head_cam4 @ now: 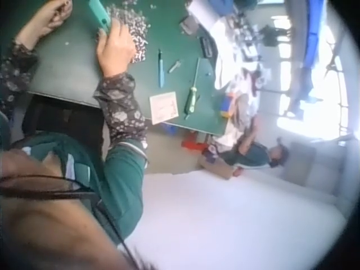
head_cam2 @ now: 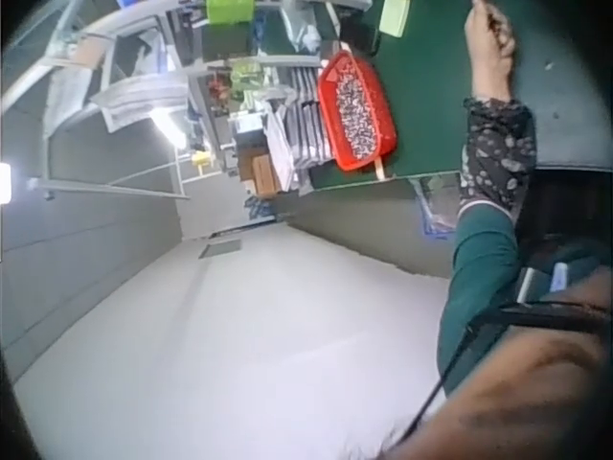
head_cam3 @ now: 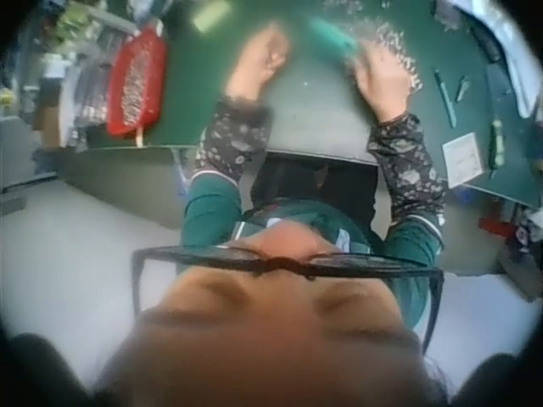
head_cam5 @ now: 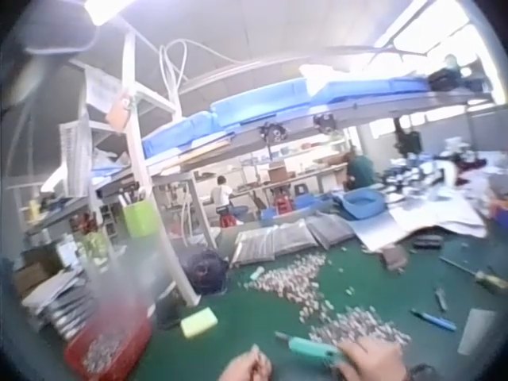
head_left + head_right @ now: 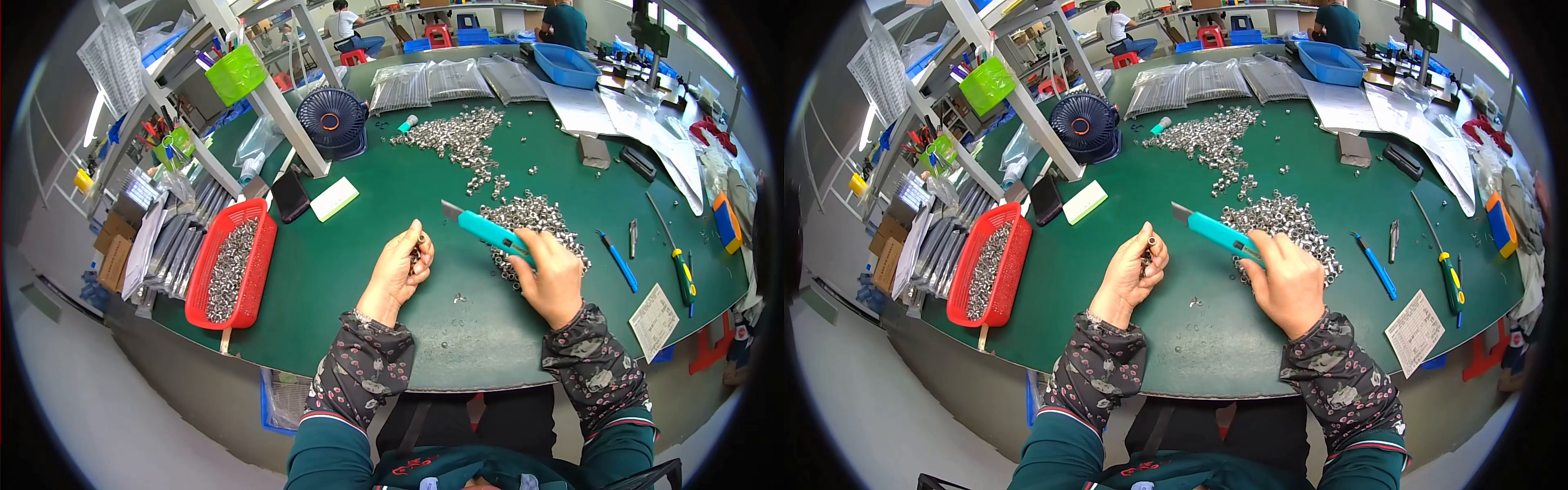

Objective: Sorting and prying small metal hardware components on a workbench using a utility knife.

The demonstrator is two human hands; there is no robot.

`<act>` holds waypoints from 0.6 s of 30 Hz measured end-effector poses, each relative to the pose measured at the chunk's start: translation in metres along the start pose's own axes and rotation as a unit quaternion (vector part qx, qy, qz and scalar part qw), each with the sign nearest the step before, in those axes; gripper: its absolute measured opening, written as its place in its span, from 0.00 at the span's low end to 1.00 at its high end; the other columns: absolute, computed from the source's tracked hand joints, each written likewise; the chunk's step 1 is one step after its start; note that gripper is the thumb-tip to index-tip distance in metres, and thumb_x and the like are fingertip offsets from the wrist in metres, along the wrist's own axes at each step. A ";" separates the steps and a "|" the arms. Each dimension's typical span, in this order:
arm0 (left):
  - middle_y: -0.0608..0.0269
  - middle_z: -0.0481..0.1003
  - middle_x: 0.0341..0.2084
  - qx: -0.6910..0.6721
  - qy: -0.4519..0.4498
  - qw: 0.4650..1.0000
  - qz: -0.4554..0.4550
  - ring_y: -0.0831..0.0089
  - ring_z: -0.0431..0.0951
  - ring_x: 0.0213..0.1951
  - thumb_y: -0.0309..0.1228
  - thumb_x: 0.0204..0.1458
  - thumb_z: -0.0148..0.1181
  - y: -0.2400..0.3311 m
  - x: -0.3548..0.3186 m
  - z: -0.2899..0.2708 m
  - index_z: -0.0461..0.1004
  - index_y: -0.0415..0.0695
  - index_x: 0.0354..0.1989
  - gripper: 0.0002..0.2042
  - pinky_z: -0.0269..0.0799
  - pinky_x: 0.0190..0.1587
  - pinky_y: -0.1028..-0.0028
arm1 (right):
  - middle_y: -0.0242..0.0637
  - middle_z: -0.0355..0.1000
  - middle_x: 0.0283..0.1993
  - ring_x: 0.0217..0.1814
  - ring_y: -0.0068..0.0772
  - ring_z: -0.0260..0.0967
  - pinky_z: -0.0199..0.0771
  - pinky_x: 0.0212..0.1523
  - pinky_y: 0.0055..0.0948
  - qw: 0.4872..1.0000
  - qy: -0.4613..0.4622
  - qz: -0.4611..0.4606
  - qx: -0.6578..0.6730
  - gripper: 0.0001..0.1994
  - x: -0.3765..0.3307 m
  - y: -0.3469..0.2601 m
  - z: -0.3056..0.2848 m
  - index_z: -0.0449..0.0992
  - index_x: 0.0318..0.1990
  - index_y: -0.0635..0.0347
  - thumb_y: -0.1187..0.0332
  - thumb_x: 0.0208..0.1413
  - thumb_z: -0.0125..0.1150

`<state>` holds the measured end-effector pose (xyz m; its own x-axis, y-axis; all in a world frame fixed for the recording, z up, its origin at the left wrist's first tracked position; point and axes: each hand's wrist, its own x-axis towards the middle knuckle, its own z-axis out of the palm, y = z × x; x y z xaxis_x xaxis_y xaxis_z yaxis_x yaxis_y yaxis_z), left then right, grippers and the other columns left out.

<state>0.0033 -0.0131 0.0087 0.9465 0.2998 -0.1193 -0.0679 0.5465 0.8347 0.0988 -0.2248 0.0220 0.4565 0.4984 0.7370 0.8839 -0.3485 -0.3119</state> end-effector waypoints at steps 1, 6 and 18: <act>0.68 0.61 0.13 -0.001 0.018 1.000 0.002 0.86 0.55 0.11 0.42 0.56 0.46 0.001 -0.001 0.003 0.63 0.45 0.21 0.16 0.45 0.09 0.87 | 0.35 0.62 0.24 0.23 0.36 0.66 0.64 0.21 0.33 0.997 -0.054 -0.010 -0.047 0.17 -0.002 0.001 0.001 0.70 0.40 0.55 0.68 0.39 0.64; 0.68 0.61 0.14 -0.005 0.035 0.999 0.012 0.85 0.56 0.11 0.42 0.56 0.46 0.003 -0.001 0.000 0.62 0.45 0.20 0.16 0.45 0.09 0.87 | 0.36 0.66 0.24 0.22 0.37 0.67 0.66 0.22 0.32 0.997 -0.071 0.021 -0.012 0.15 -0.003 0.002 -0.001 0.72 0.39 0.56 0.66 0.40 0.63; 0.69 0.60 0.10 0.022 0.046 0.999 -0.009 0.85 0.54 0.09 0.40 0.55 0.49 0.002 -0.003 0.003 0.59 0.45 0.17 0.17 0.45 0.08 0.86 | 0.41 0.73 0.27 0.26 0.34 0.71 0.68 0.28 0.28 0.927 -0.207 0.141 0.280 0.13 -0.003 0.010 0.000 0.75 0.37 0.60 0.65 0.42 0.62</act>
<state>0.0014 -0.0151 0.0121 0.9142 0.3617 -0.1825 -0.0346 0.5186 0.8543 0.1066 -0.2300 0.0169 0.5744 0.7528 0.3214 0.5843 -0.1022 -0.8050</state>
